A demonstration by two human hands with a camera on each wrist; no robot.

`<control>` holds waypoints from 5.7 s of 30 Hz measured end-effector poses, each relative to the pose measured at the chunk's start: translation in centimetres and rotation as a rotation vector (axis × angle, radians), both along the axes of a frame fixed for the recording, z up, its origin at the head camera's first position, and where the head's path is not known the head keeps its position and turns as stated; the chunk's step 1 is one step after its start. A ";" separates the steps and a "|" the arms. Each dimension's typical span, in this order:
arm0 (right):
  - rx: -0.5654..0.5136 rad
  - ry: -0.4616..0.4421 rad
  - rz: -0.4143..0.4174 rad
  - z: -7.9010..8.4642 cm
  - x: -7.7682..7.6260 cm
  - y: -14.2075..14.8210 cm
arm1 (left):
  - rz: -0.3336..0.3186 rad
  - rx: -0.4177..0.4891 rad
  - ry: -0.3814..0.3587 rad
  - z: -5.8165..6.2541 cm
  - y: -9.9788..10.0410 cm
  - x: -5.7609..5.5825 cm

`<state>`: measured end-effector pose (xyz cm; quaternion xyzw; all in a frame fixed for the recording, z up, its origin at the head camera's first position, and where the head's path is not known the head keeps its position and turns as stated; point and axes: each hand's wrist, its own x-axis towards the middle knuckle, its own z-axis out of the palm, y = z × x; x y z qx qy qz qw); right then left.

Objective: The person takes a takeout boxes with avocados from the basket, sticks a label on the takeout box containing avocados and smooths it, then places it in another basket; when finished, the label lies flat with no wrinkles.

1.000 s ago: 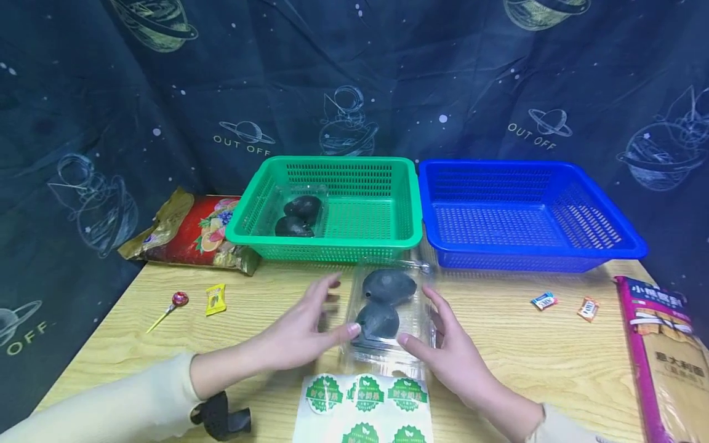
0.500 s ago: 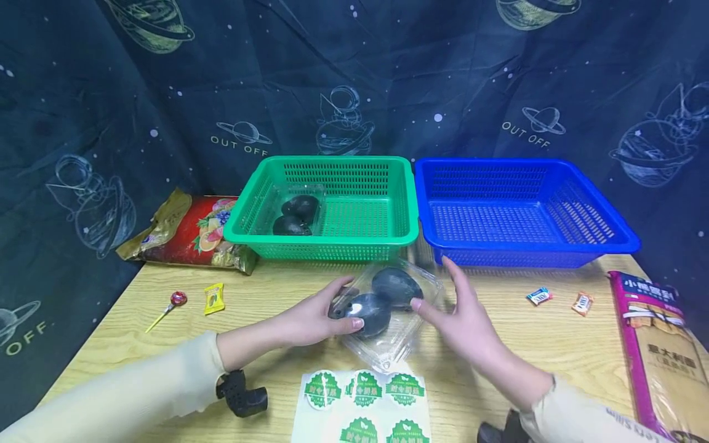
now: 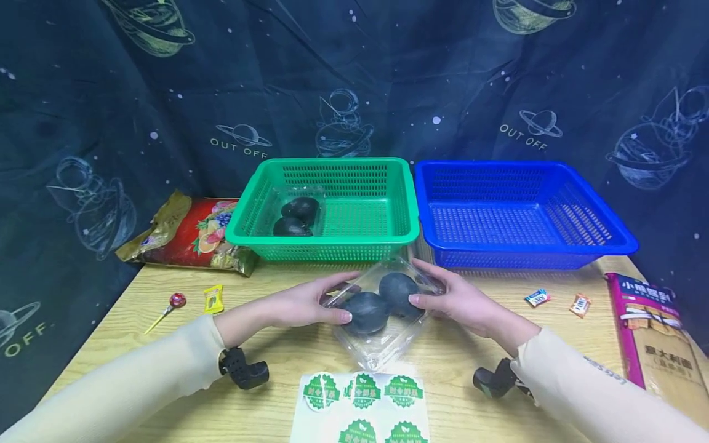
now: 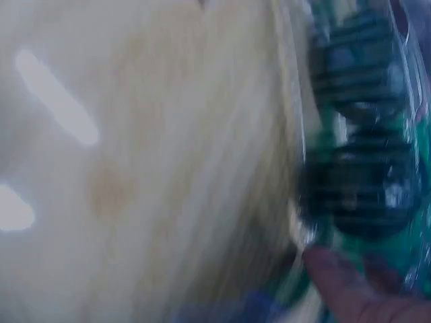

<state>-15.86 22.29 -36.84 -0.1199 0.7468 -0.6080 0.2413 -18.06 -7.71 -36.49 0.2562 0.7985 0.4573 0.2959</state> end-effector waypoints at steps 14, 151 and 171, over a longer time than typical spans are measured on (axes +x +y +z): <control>-0.014 -0.041 -0.264 0.4 5.5 -2.2 | 0.206 0.072 0.078 -0.6 -0.7 -0.9; 0.486 0.662 0.248 5.3 -2.5 -5.2 | 0.270 0.128 -0.372 -1.9 -1.0 9.8; 0.547 0.656 0.184 4.3 -2.2 -6.2 | 0.254 0.111 -0.387 -2.4 -1.3 8.4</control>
